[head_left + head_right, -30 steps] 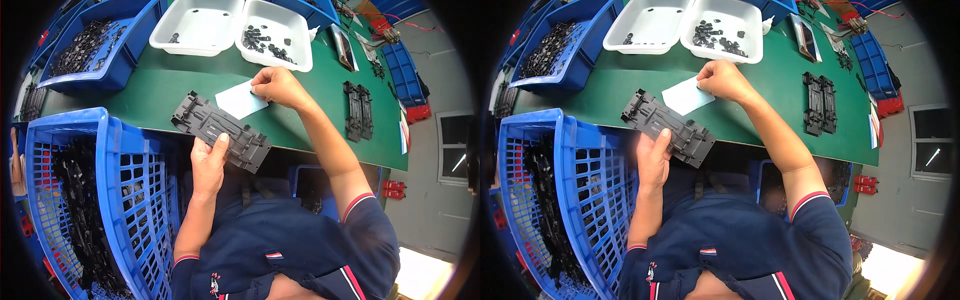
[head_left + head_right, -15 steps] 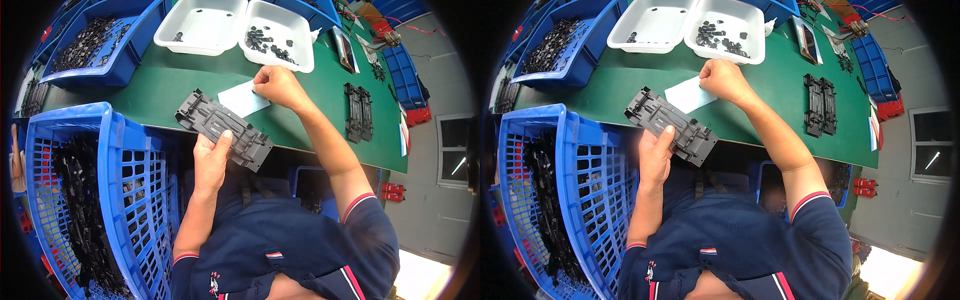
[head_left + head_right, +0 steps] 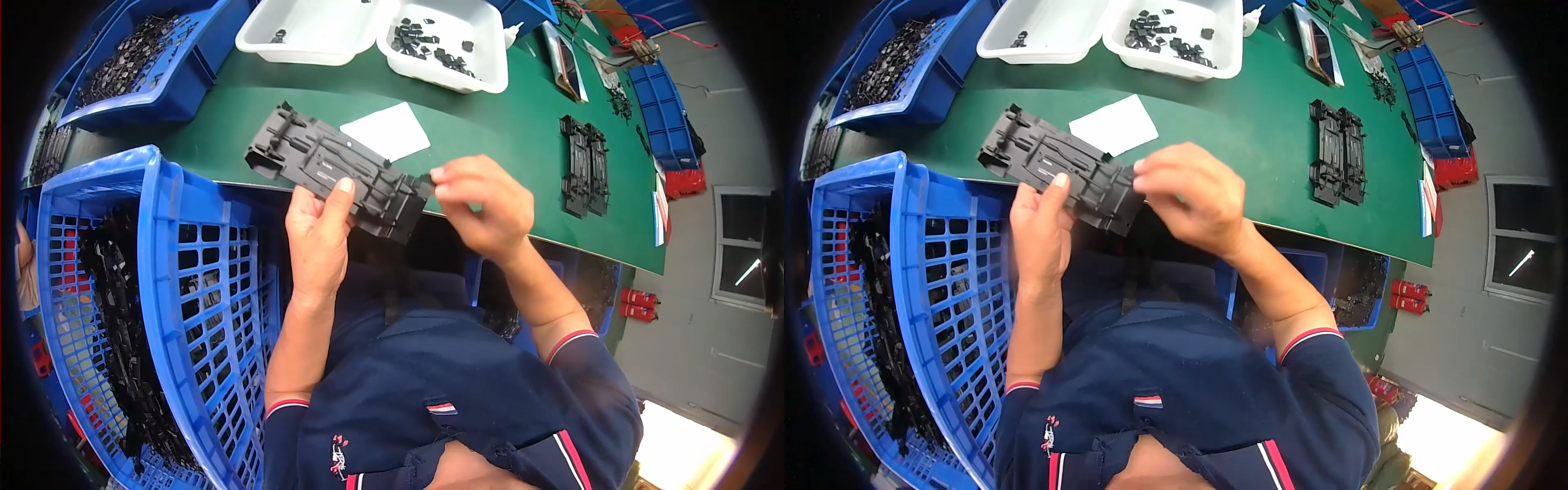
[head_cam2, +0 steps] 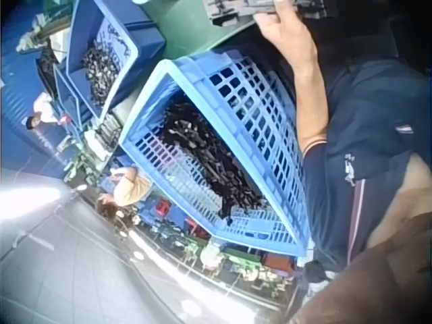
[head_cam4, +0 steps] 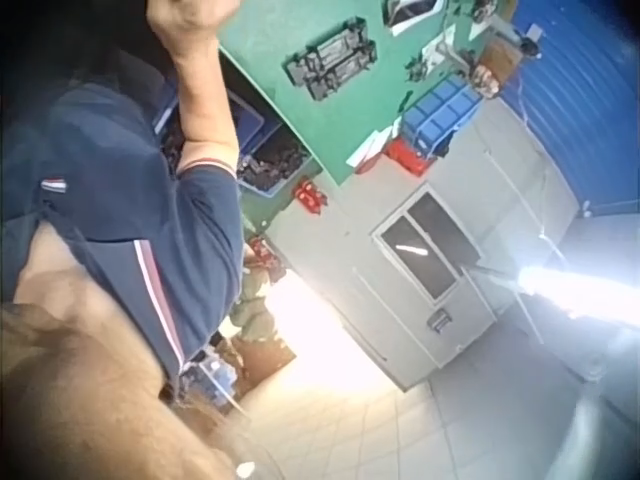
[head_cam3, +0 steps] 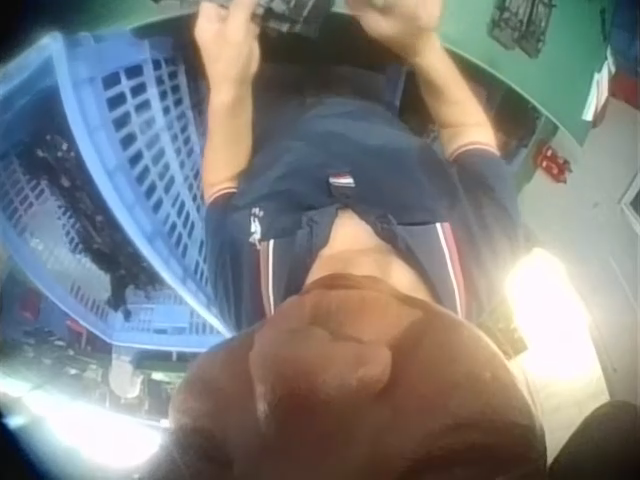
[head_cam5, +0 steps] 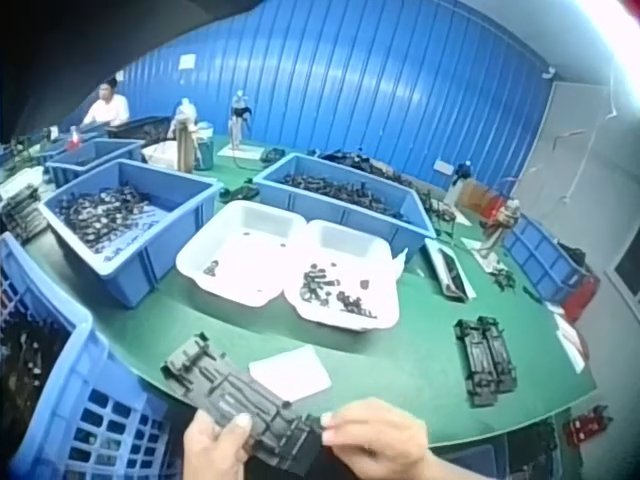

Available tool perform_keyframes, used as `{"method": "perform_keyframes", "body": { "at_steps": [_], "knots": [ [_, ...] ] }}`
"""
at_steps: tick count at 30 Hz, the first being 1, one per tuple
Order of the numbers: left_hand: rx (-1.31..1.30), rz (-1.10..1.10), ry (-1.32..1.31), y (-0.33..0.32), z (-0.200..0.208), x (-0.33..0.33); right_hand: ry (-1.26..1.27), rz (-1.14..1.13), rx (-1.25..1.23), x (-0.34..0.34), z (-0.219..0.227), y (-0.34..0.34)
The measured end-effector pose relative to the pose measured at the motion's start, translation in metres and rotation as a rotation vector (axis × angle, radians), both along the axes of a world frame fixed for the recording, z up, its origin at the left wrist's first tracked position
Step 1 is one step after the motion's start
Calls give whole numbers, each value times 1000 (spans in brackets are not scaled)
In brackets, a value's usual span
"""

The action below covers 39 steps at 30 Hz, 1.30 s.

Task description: The person assembles toy car chassis by taking chassis from a crate, picking small components from a tray, attaching them onto each chassis by hand, and placing the assembled chassis on the table.

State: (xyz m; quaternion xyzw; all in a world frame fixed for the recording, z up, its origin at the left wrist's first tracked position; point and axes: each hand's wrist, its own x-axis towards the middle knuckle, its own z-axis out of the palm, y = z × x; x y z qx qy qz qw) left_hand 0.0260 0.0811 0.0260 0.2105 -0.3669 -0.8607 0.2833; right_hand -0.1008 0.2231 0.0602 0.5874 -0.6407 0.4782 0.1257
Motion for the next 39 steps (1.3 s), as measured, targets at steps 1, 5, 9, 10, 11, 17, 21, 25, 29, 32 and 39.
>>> {"method": "perform_keyframes", "body": {
  "at_steps": [1, 5, 9, 10, 11, 17, 21, 25, 29, 32, 39],
  "knots": [
    [-21, 21, -23, 1, 5, 0, 50, 27, -45, 5, -3, 1],
    [-70, -51, -22, -3, 3, 7, 179, 120, -55, 14, -10, 12],
    [-140, -34, 38, 1, 12, 6, 201, 143, -38, 17, -15, 17],
    [-147, -32, 45, 1, 13, 5, 200, 147, -31, 18, -16, 17],
    [-155, -30, 52, 2, 15, 5, 200, 152, -24, 18, -16, 17],
    [-175, -33, 57, 1, 17, 3, 181, 158, -17, 17, -18, 18],
    [-187, -72, 49, 0, 18, 3, 136, 165, 31, 18, -19, 18],
    [-192, -50, 44, 1, 20, 1, 130, 170, 54, 19, -18, 16],
    [-203, -93, 45, 2, 25, 1, 131, 174, 65, 17, -17, 15],
    [-207, -105, 40, 3, 27, 1, 151, 182, 76, 16, -17, 16],
    [-212, -112, 28, 4, 24, 1, 155, 195, 88, 15, -16, 15]
  ]
}}
